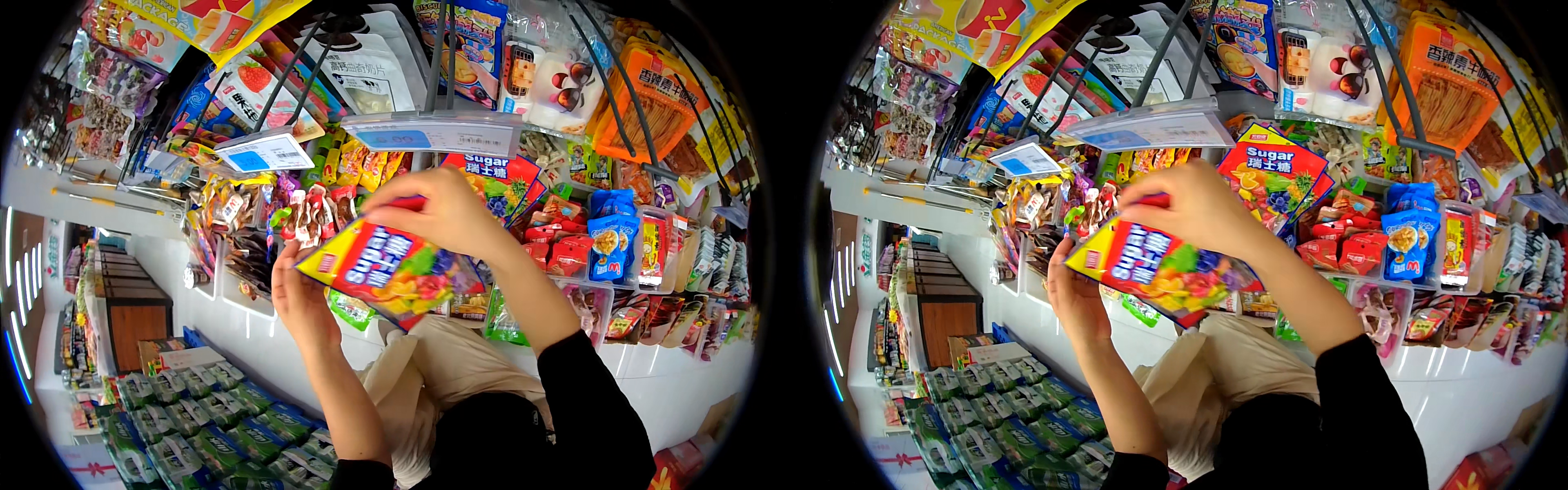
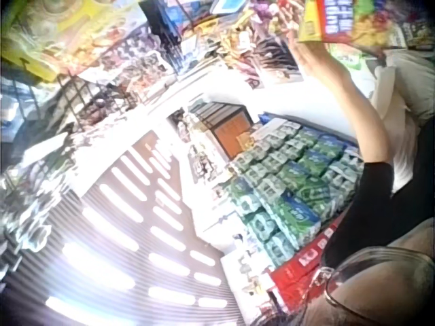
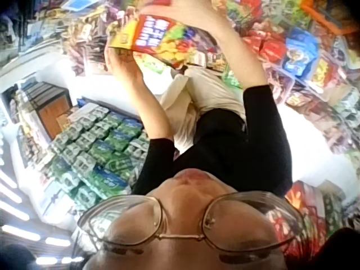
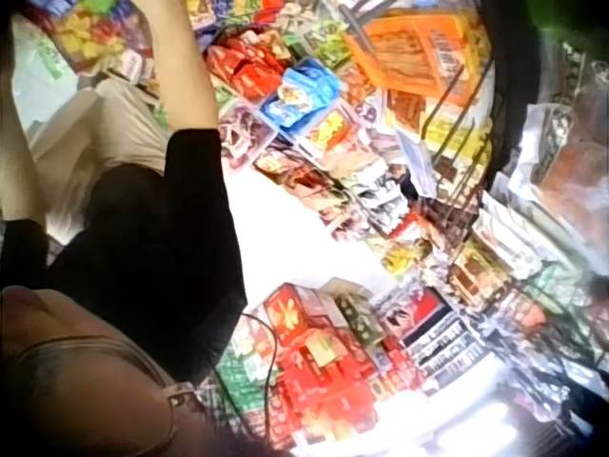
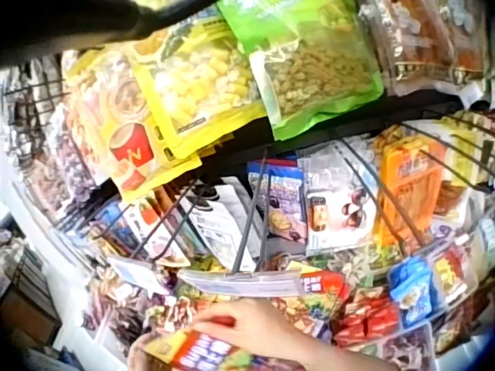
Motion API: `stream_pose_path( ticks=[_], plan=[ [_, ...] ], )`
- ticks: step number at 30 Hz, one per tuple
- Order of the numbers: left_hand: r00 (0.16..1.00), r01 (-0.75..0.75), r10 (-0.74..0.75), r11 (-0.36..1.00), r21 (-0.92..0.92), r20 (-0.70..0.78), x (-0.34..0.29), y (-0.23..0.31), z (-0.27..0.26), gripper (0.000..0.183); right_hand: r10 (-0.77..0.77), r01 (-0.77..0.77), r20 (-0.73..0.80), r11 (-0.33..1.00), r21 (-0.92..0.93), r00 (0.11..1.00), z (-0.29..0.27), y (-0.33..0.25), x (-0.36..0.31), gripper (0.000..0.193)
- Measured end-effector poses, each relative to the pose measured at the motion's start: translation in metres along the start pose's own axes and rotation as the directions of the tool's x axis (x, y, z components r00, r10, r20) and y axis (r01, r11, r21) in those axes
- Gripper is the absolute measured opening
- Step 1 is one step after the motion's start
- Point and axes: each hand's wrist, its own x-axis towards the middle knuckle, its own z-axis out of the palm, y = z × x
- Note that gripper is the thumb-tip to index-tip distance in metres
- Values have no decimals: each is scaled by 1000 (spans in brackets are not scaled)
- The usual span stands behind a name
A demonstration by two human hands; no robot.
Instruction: The person selects a snack item from a shelf, scans it at a point-of-sale terminal, and then organizes various snack packets in bins on a lower shelf.
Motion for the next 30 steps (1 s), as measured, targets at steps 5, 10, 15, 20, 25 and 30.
stream_pose_path(
  ticks=[5,10,15,20,25,30],
  plan=[
    [977,-18,20,1000,13,-212,12,-3,-17,40,-112,139,-248,986,94,962,35,4,60,20],
    [980,47,-71,990,-131,-186,11,6,-29,38,23,59,-276,957,284,961,46,-6,73,23],
    [986,54,-81,983,-177,-146,8,9,-31,38,-127,194,-493,977,88,861,47,6,77,16],
    [987,84,-108,976,-200,-115,8,8,-30,36,-73,164,-479,975,152,875,48,8,75,16],
    [985,126,-153,958,-257,-86,8,9,-32,32,-153,240,-533,966,96,832,50,6,79,17],
    [985,151,-168,955,-255,-45,9,4,-32,29,-182,289,-590,953,92,787,44,5,83,16]
  ],
)
